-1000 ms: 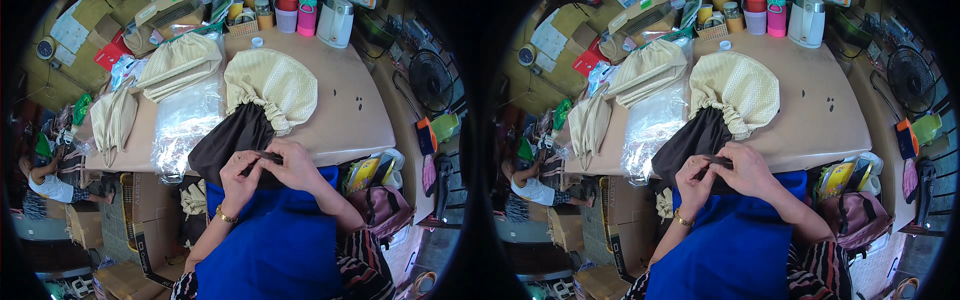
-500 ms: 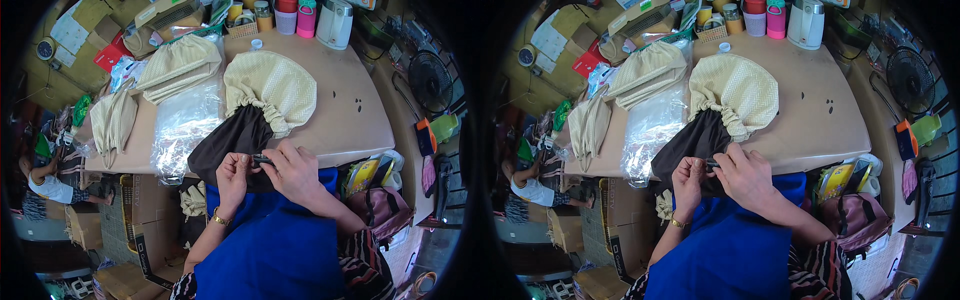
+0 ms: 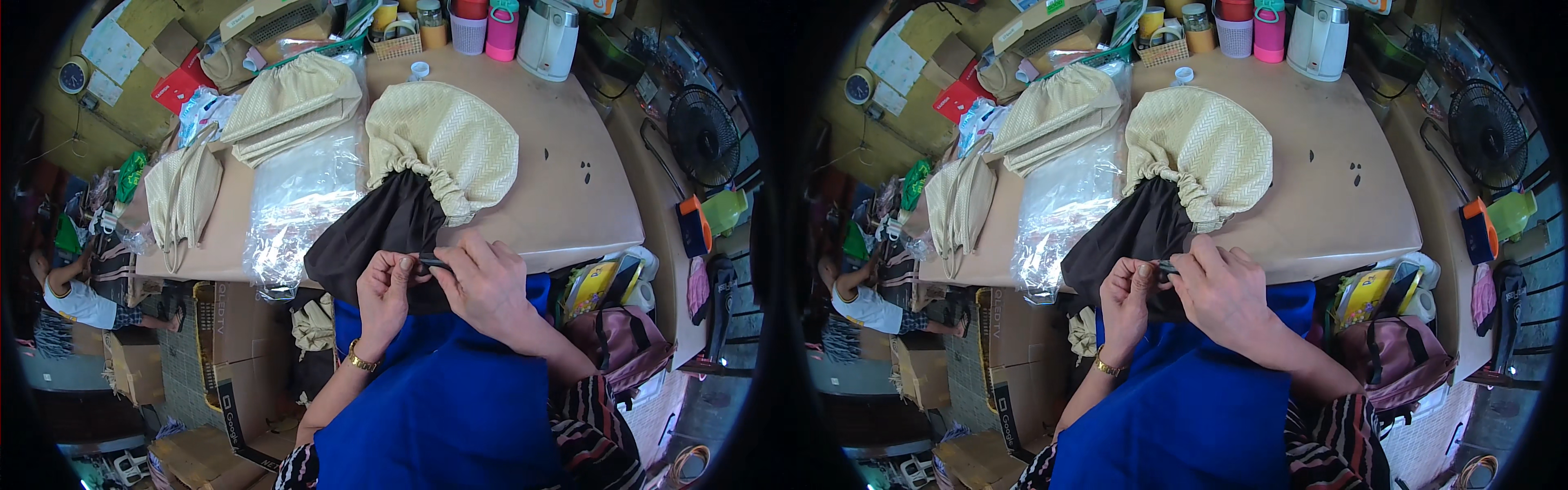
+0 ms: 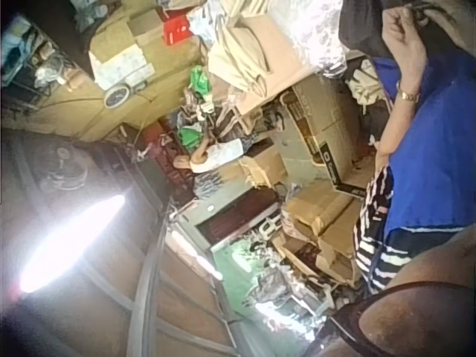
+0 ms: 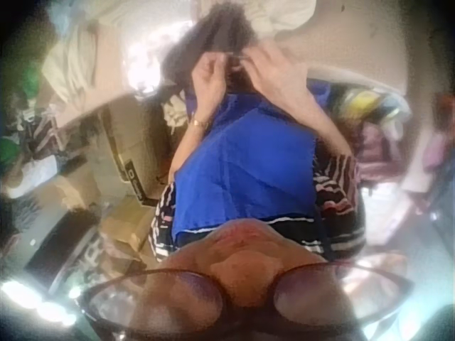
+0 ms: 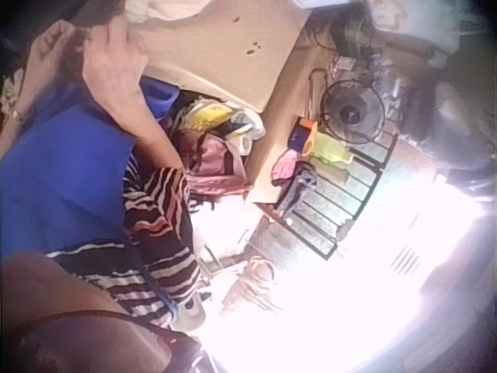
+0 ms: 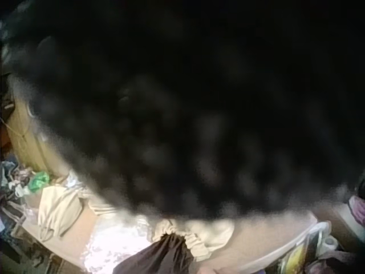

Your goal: The person finishes a two-tone fabric and leather pouch by turning it over to work on the interior, using a small snip tool to trim threads from the elasticated opening and internal seams, and then applying a label or piece of tape to the front surface.

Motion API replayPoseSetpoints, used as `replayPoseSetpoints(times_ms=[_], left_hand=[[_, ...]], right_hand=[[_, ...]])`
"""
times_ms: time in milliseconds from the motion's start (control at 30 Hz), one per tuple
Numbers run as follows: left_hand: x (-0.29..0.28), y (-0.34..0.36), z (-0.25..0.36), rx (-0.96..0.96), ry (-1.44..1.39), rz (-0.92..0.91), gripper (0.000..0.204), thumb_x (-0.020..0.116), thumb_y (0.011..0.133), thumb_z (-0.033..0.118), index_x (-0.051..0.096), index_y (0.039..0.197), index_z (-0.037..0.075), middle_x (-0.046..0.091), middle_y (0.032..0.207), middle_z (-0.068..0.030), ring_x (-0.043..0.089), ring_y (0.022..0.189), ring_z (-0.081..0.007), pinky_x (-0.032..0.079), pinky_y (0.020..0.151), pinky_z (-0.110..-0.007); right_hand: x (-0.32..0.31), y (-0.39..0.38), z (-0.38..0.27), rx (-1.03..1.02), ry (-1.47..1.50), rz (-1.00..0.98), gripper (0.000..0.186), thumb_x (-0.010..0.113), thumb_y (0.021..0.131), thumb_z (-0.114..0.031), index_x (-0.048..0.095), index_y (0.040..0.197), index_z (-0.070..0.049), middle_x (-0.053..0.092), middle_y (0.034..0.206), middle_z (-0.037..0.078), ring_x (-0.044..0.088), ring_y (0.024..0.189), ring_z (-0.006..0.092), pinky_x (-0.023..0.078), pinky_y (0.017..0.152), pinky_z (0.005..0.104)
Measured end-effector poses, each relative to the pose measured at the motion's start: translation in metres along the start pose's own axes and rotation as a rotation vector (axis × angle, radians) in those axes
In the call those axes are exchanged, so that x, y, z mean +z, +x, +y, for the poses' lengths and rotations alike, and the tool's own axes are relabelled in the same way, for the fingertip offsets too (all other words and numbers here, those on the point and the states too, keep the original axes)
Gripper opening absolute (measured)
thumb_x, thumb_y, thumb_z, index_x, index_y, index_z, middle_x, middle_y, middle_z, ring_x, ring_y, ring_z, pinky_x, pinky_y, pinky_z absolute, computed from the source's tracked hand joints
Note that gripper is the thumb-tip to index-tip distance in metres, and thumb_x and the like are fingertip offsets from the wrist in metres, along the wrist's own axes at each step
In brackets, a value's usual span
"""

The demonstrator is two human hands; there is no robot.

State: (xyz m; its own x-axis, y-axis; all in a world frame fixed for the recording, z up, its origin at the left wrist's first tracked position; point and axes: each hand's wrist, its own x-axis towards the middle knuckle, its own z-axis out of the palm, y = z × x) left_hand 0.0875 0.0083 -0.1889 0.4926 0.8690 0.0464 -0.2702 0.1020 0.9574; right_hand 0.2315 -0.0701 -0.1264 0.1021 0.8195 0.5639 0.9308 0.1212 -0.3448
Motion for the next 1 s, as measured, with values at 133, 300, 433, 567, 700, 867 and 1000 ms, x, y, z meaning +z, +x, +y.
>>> replayPoseSetpoints(times_ms=[133, 300, 433, 567, 700, 867, 1000], left_hand=[[0.003, -0.002, 0.002, 0.009, 0.040, -0.013, 0.021, 0.057, 0.097, 0.016, 0.056, 0.095, -0.004, 0.065, 0.096, -0.0106, 0.063, 0.083, -0.0101, 0.058, 0.078, -0.028], [-0.005, -0.019, 0.003, -0.045, 0.086, -0.216, 0.020, 0.057, 0.097, 0.016, 0.055, 0.095, -0.004, 0.064, 0.101, -0.0113, 0.062, 0.087, -0.0115, 0.054, 0.084, -0.028], [-0.020, -0.023, 0.001, -0.132, 0.065, -0.145, 0.021, 0.056, 0.098, 0.017, 0.053, 0.095, -0.003, 0.063, 0.107, -0.0141, 0.064, 0.092, -0.0142, 0.054, 0.086, -0.029], [-0.012, -0.018, 0.004, -0.133, -0.049, -0.110, 0.021, 0.054, 0.099, 0.019, 0.053, 0.097, -0.003, 0.063, 0.106, -0.0147, 0.065, 0.093, -0.0146, 0.054, 0.087, -0.030], [-0.008, -0.017, 0.007, -0.107, -0.036, -0.117, 0.022, 0.054, 0.099, 0.018, 0.053, 0.096, -0.003, 0.063, 0.107, -0.0147, 0.065, 0.093, -0.0148, 0.054, 0.087, -0.030], [-0.004, -0.017, 0.009, -0.059, 0.003, -0.118, 0.020, 0.054, 0.099, 0.016, 0.053, 0.096, -0.004, 0.063, 0.106, -0.0140, 0.064, 0.092, -0.0138, 0.053, 0.087, -0.029], [-0.003, -0.019, 0.009, -0.025, 0.017, -0.129, 0.018, 0.053, 0.099, 0.014, 0.052, 0.096, -0.004, 0.063, 0.106, -0.0140, 0.063, 0.090, -0.0129, 0.052, 0.087, -0.028]], right_hand=[[0.006, -0.001, 0.004, -0.055, -0.034, 0.046, 0.022, 0.077, 0.068, -0.012, 0.064, 0.086, -0.007, 0.053, 0.079, 0.005, 0.055, 0.058, 0.0211, 0.044, 0.053, 0.0337], [0.006, 0.001, 0.021, 0.080, 0.084, 0.091, 0.022, 0.073, 0.072, -0.011, 0.061, 0.090, -0.008, 0.053, 0.085, 0.006, 0.061, 0.064, 0.0239, 0.048, 0.055, 0.0355], [-0.002, -0.008, 0.029, 0.203, 0.180, 0.020, 0.025, 0.073, 0.075, -0.011, 0.062, 0.098, -0.009, 0.055, 0.090, 0.006, 0.063, 0.068, 0.0269, 0.050, 0.059, 0.0384], [-0.008, -0.015, 0.014, 0.090, 0.129, -0.083, 0.027, 0.074, 0.073, -0.013, 0.064, 0.099, -0.009, 0.054, 0.090, 0.004, 0.061, 0.066, 0.0222, 0.048, 0.059, 0.0360], [-0.012, -0.010, 0.004, -0.007, 0.072, -0.059, 0.029, 0.075, 0.071, -0.013, 0.065, 0.097, -0.008, 0.053, 0.088, 0.003, 0.059, 0.065, 0.0183, 0.045, 0.058, 0.0325], [-0.004, -0.008, 0.003, -0.091, -0.010, -0.055, 0.027, 0.077, 0.068, -0.012, 0.068, 0.094, -0.009, 0.055, 0.084, 0.002, 0.058, 0.065, 0.0174, 0.042, 0.055, 0.0319], [0.003, -0.011, 0.003, -0.124, -0.048, 0.003, 0.026, 0.076, 0.068, -0.011, 0.068, 0.092, -0.009, 0.055, 0.084, 0.002, 0.059, 0.066, 0.0166, 0.041, 0.054, 0.0315]])
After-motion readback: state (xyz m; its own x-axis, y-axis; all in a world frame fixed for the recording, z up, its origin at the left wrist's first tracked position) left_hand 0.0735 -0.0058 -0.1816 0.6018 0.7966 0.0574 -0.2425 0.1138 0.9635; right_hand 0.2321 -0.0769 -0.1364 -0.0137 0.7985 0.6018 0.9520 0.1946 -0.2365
